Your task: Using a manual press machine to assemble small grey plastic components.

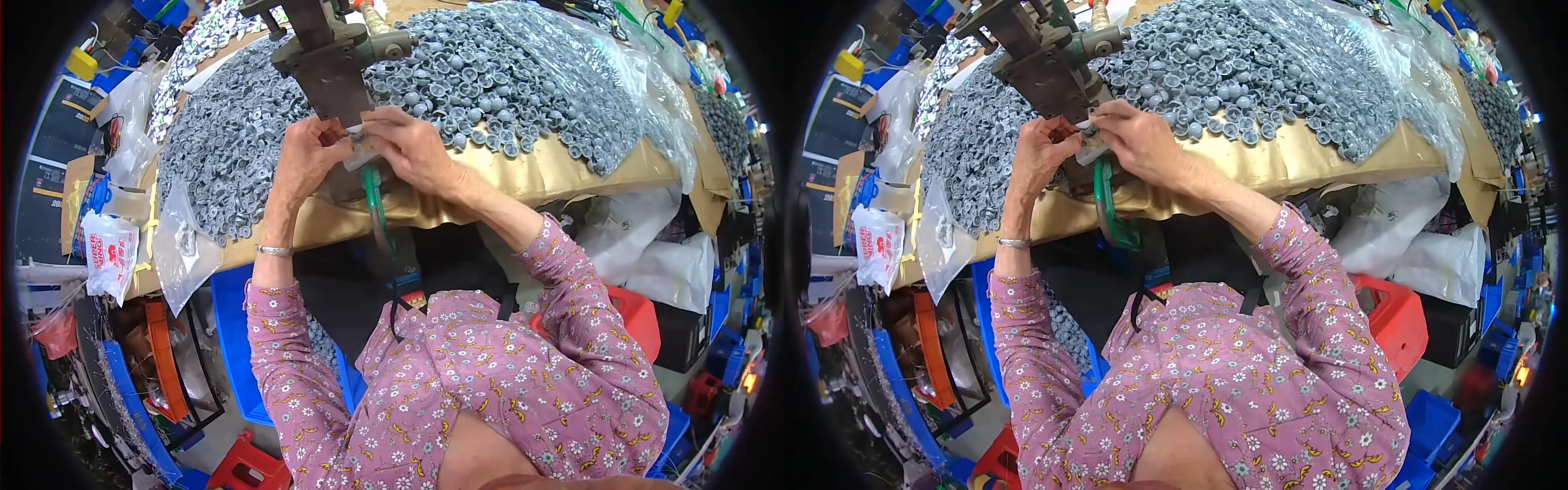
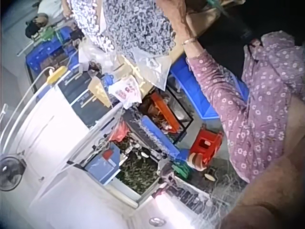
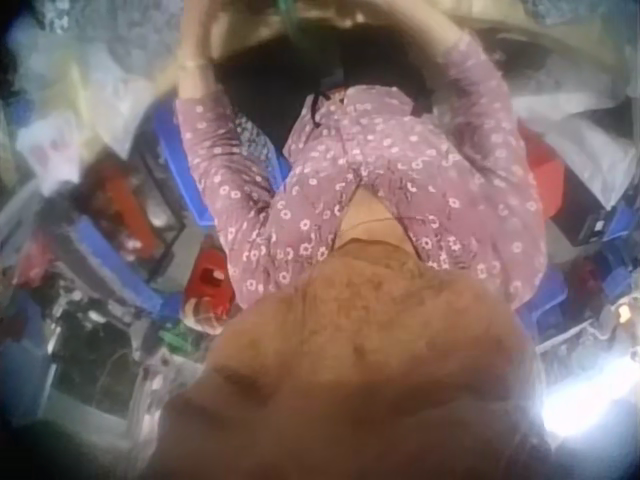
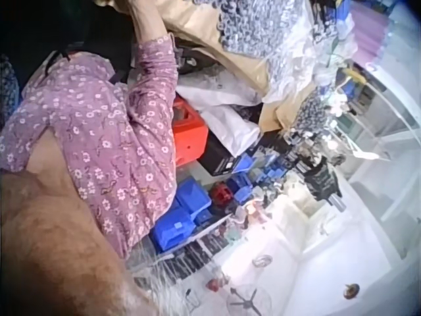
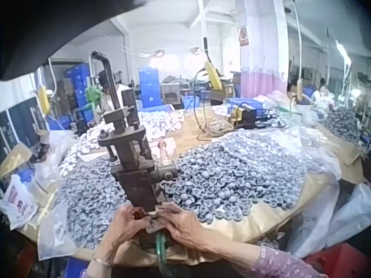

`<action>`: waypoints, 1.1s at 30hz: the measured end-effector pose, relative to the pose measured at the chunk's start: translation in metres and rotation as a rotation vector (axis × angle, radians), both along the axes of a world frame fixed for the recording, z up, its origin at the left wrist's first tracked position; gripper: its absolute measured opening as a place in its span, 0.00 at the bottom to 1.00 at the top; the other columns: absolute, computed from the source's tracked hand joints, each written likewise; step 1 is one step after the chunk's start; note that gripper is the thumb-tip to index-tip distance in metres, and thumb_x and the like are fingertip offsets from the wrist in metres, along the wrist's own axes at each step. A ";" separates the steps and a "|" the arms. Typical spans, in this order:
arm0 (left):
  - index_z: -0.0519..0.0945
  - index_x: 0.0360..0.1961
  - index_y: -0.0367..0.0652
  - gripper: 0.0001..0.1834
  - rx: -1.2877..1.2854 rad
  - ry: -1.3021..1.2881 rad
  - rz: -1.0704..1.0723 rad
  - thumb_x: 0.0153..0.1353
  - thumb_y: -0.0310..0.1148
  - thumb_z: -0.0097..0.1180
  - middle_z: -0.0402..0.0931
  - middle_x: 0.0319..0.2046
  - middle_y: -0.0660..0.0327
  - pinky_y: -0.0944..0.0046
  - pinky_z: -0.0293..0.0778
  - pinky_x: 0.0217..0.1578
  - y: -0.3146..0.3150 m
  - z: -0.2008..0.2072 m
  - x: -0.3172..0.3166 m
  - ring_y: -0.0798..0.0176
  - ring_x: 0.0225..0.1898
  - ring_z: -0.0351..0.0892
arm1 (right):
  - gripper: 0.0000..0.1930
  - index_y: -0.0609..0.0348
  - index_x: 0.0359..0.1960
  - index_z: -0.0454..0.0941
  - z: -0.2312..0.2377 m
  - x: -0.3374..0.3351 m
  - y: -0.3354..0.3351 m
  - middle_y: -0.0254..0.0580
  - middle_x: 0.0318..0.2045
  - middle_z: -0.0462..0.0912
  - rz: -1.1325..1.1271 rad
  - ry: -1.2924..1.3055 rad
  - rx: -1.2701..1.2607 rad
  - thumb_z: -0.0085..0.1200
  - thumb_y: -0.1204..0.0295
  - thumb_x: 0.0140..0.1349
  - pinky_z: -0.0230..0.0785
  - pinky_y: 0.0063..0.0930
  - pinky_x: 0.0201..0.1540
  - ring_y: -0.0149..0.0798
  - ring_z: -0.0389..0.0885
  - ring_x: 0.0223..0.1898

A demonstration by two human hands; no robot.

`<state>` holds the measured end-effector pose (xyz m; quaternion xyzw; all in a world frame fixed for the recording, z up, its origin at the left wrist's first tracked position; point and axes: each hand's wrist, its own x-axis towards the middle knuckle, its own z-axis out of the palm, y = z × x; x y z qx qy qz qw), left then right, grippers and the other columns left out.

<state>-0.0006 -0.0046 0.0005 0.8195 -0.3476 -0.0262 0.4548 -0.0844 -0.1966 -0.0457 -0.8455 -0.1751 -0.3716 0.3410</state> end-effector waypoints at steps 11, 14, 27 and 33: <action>0.83 0.32 0.30 0.09 -0.021 0.145 -0.114 0.51 0.25 0.66 0.81 0.24 0.61 0.67 0.73 0.29 -0.010 0.011 0.011 0.73 0.27 0.76 | 0.26 0.53 0.35 0.79 0.192 0.194 -0.087 0.32 0.19 0.75 0.666 0.499 1.419 0.51 0.40 0.70 0.70 0.29 0.25 0.32 0.74 0.20; 0.84 0.32 0.30 0.09 0.049 0.141 -0.024 0.52 0.26 0.67 0.82 0.23 0.61 0.67 0.74 0.30 0.013 0.000 0.012 0.73 0.27 0.76 | 0.26 0.54 0.31 0.77 0.239 0.092 -0.016 0.26 0.16 0.69 0.749 0.197 1.041 0.50 0.43 0.73 0.58 0.21 0.20 0.22 0.65 0.16; 0.83 0.29 0.31 0.07 -0.025 0.168 -0.078 0.53 0.25 0.68 0.81 0.24 0.64 0.69 0.71 0.28 0.001 -0.005 0.012 0.74 0.27 0.75 | 0.20 0.59 0.38 0.80 0.194 0.163 -0.089 0.37 0.22 0.79 0.163 -0.059 0.336 0.50 0.53 0.75 0.72 0.30 0.27 0.35 0.77 0.22; 0.82 0.31 0.35 0.04 -0.045 -0.027 0.262 0.55 0.24 0.64 0.79 0.23 0.64 0.70 0.69 0.27 0.092 -0.001 -0.035 0.75 0.24 0.73 | 0.07 0.61 0.37 0.87 0.063 0.025 -0.108 0.38 0.29 0.86 -0.100 0.216 0.042 0.62 0.71 0.63 0.74 0.30 0.36 0.32 0.83 0.33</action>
